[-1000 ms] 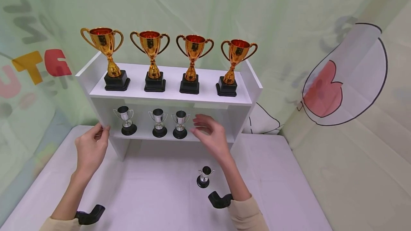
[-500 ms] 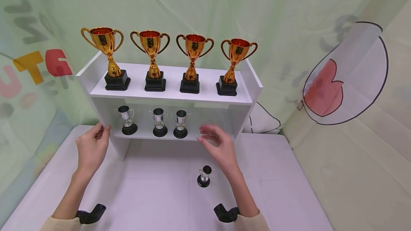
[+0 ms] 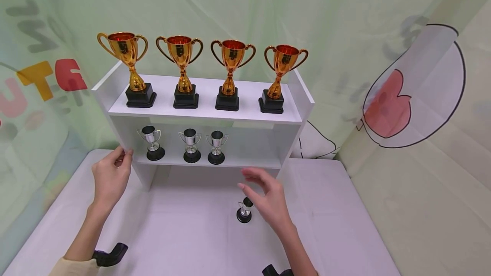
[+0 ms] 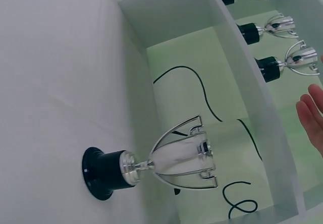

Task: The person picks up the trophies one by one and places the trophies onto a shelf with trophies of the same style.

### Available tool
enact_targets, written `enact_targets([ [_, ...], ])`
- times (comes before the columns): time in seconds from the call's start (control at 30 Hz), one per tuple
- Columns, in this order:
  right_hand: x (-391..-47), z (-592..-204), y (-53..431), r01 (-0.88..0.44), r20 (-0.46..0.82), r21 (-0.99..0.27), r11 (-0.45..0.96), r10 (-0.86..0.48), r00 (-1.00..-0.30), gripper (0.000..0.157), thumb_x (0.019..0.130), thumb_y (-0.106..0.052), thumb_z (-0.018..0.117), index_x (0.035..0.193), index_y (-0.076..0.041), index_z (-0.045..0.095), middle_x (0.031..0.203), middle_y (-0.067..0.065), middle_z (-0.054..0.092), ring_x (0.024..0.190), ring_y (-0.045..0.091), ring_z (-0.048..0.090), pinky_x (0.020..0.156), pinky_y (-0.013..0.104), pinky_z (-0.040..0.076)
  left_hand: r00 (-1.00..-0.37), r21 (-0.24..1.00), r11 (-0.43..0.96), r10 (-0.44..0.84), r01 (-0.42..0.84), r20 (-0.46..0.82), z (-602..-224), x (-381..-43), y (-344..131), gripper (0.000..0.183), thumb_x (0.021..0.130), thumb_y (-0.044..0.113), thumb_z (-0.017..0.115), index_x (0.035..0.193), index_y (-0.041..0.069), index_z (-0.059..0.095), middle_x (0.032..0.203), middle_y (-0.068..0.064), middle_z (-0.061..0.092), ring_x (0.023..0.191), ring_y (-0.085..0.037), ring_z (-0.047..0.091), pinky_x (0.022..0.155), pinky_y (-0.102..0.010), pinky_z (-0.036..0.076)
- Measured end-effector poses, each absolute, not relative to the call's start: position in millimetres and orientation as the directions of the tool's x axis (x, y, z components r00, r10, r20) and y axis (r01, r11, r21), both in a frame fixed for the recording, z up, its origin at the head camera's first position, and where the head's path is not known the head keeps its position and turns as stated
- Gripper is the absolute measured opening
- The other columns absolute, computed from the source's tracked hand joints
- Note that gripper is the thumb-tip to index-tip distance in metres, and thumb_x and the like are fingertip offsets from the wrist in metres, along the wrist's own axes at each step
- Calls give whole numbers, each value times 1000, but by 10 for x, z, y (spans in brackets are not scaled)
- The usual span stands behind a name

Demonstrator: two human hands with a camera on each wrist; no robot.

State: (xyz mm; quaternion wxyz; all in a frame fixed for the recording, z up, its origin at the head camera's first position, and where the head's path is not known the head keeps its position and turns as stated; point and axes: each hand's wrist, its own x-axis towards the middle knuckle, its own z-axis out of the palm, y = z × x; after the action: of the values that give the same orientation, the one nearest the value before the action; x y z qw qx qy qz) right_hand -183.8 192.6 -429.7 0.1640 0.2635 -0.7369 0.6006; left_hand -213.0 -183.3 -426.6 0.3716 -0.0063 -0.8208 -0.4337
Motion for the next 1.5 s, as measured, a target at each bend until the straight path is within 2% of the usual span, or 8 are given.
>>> enact_targets([
  [0.1, -1797, -4357, 1950, -604, 576, -785, 135, -197, -793, 37, 83, 19, 72, 118, 10, 66, 118, 4, 72, 110, 9, 69, 98, 25, 56, -722, 707, 624, -313, 333, 617, -4267, -2134, -1831, 11, 95, -7, 61, 93, -10, 71, 88, -26, 75, 77, -42, 75, 73, 8, 37],
  [0.33, -1724, -4540, 2001, -547, 519, -814, 196, -178, -836, 38, 84, 14, 75, 120, 4, 68, 118, 21, 71, 111, 6, 68, 100, 22, 55, -721, 712, 619, -319, 333, 615, -4265, -2128, -1825, 11, 95, -8, 61, 94, -10, 72, 88, -26, 75, 79, -42, 75, 74, 8, 38],
  [0.43, -1706, -4621, 2021, -512, 486, -827, 231, -163, -859, 37, 85, 10, 76, 120, 1, 69, 118, 22, 71, 112, 3, 67, 101, 19, 53, -721, 712, 618, -320, 334, 615, -4263, -2131, -1822, 11, 95, -8, 61, 95, -10, 72, 88, -26, 75, 79, -42, 75, 74, 8, 39],
  [0.63, -1691, -4740, 2041, -457, 437, -835, 307, -133, -889, 37, 86, 1, 80, 121, -6, 70, 121, 17, 72, 112, 0, 66, 101, 14, 50, -721, 713, 618, -322, 332, 614, -4251, -2128, -1821, 11, 95, -8, 61, 92, -10, 71, 88, -25, 75, 79, -42, 75, 74, 8, 39],
  [0.9, -1719, -4896, 2064, -383, 369, -871, 308, -108, -923, 46, 83, 2, 82, 127, -2, 66, 125, 19, 70, 112, -2, 65, 102, 16, 51, -723, 714, 620, -324, 325, 610, -4253, -2126, -1825, 11, 95, -8, 61, 92, -10, 71, 88, -26, 75, 79, -43, 75, 74, 8, 38],
  [1.17, -1734, -5035, 2073, -302, 294, -900, 314, -72, -953, 47, 83, 0, 83, 127, -5, 66, 126, 16, 70, 115, 24, 68, 102, 14, 50, -722, 714, 619, -322, 329, 612, -4260, -2125, -1828, 11, 95, -8, 61, 94, -11, 72, 89, -27, 75, 80, -43, 75, 74, 8, 38],
  [1.23, -1739, -5080, 2073, -296, 289, -902, 314, -70, -955, 47, 83, 0, 83, 128, -5, 66, 126, 16, 70, 115, 26, 68, 102, 14, 50, -720, 711, 620, -322, 330, 615, -4260, -2127, -1827, 11, 95, -8, 61, 93, -11, 71, 88, -26, 75, 79, -43, 75, 74, 8, 38],
  [1.5, -1724, -5204, 2067, -266, 262, -925, 272, -51, -964, 41, 85, -2, 82, 123, -5, 68, 124, 17, 70, 110, 7, 67, 99, 15, 53, -724, 716, 620, -326, 321, 607, -4259, -2127, -1829, 11, 95, -8, 61, 93, -10, 72, 88, -25, 75, 79, -42, 75, 74, 8, 38],
])
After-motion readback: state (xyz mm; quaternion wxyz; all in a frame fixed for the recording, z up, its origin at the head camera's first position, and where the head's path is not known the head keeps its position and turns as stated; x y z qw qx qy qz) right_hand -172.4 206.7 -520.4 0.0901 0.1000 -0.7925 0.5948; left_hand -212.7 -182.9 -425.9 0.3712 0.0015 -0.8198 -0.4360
